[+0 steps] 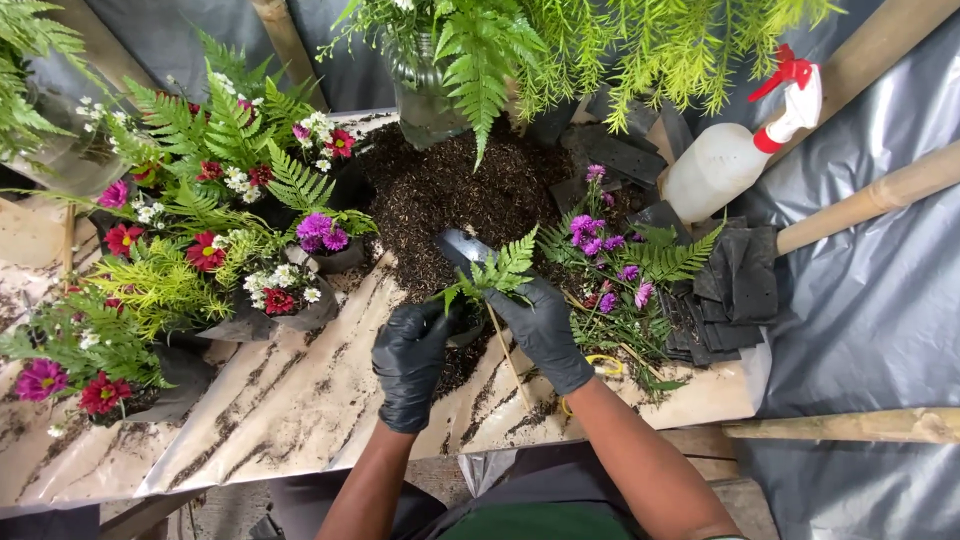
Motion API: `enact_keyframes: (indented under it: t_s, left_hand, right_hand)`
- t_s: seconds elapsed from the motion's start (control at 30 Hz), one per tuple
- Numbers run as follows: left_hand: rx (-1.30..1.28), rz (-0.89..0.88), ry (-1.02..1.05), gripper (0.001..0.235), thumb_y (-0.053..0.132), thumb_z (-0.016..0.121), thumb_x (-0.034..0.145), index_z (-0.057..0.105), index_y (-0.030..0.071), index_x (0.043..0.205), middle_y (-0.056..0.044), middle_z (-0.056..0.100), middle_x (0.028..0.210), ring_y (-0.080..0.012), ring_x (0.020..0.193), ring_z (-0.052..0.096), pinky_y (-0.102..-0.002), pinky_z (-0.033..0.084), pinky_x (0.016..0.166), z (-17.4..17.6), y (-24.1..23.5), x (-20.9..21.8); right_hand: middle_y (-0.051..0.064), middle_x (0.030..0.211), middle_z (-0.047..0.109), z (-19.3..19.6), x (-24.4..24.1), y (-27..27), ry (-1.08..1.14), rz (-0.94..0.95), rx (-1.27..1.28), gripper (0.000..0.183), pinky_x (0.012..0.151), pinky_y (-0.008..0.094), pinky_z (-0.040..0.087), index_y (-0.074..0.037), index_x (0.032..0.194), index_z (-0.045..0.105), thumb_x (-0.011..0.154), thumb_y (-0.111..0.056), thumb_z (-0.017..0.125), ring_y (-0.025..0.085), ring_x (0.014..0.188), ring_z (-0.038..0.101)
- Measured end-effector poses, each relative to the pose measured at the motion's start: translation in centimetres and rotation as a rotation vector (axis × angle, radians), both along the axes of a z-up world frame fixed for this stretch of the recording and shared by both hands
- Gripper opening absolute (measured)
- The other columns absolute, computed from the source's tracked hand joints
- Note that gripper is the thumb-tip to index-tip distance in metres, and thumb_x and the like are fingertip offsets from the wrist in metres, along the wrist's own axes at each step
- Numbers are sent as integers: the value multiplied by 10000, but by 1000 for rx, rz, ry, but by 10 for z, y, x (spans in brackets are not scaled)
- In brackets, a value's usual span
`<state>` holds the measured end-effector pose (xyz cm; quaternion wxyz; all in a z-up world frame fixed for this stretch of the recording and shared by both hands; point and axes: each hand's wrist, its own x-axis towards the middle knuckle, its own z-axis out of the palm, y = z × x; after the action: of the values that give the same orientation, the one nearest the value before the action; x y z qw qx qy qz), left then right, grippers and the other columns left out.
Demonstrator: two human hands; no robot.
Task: Trimming a small flowering plant with scissors and planting it into soil using a trowel.
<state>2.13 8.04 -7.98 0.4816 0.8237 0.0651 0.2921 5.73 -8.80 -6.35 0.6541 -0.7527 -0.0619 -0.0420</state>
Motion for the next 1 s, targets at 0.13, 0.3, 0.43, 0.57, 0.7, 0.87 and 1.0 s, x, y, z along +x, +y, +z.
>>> enact_keyframes:
  t_s: [0.13, 0.3, 0.43, 0.57, 0.7, 0.87, 1.0]
  left_hand:
    - [53, 104, -79, 193, 241, 924, 746, 778, 218, 869, -10, 741, 786, -240, 696, 701, -373, 567, 609, 23, 10, 8]
    - [-7, -23, -154, 389, 164, 909, 752, 741, 115, 1100, -129, 739, 1003, -346, 946, 715, -451, 599, 798, 24, 17, 28]
    - [-45, -9, -21, 352, 262, 877, 788, 771, 150, 1105, -118, 753, 1002, -358, 1000, 714, -482, 587, 870, -1, 9, 34]
    - [-126, -13, 188, 237, 277, 866, 762, 812, 196, 977, -67, 772, 914, -349, 976, 730, -482, 589, 865, 2, 10, 32]
    - [-109, 2, 220, 245, 311, 847, 759, 803, 181, 962, -96, 763, 910, -381, 993, 714, -515, 574, 871, -8, 18, 37]
    - [-121, 30, 335, 294, 310, 811, 758, 799, 220, 1038, -72, 763, 998, -374, 1053, 697, -516, 574, 880, -23, 22, 46]
    - [-115, 23, 347, 280, 316, 802, 758, 793, 235, 1025, -50, 764, 1004, -366, 1059, 698, -525, 578, 875, -15, 18, 45]
  right_hand:
    - [202, 1046, 772, -11, 9, 10, -231, -88, -178, 274, 937, 550, 625, -57, 1056, 795, 843, -195, 897, 383, 1040, 721]
    - [144, 1041, 785, -21, 14, 14, -237, -134, -330, 328, 947, 498, 621, -86, 1059, 805, 828, -295, 906, 331, 1029, 728]
    - [221, 955, 757, -13, 13, 20, -213, -117, -370, 346, 846, 543, 631, 4, 998, 777, 841, -285, 881, 429, 966, 716]
    - [197, 933, 767, 4, 8, 26, -265, -39, -372, 211, 797, 521, 643, -67, 918, 806, 849, -258, 861, 446, 948, 708]
    - [187, 918, 755, -14, 14, 14, -381, -56, -467, 170, 789, 470, 632, -72, 814, 790, 823, -213, 884, 418, 927, 719]
    - [218, 988, 740, -21, 3, 39, -457, -319, -535, 303, 856, 552, 594, -67, 907, 787, 791, -322, 902, 442, 969, 688]
    - [294, 1059, 724, -31, 7, 38, -443, -379, -520, 348, 936, 630, 550, -12, 983, 780, 793, -280, 894, 521, 1045, 645]
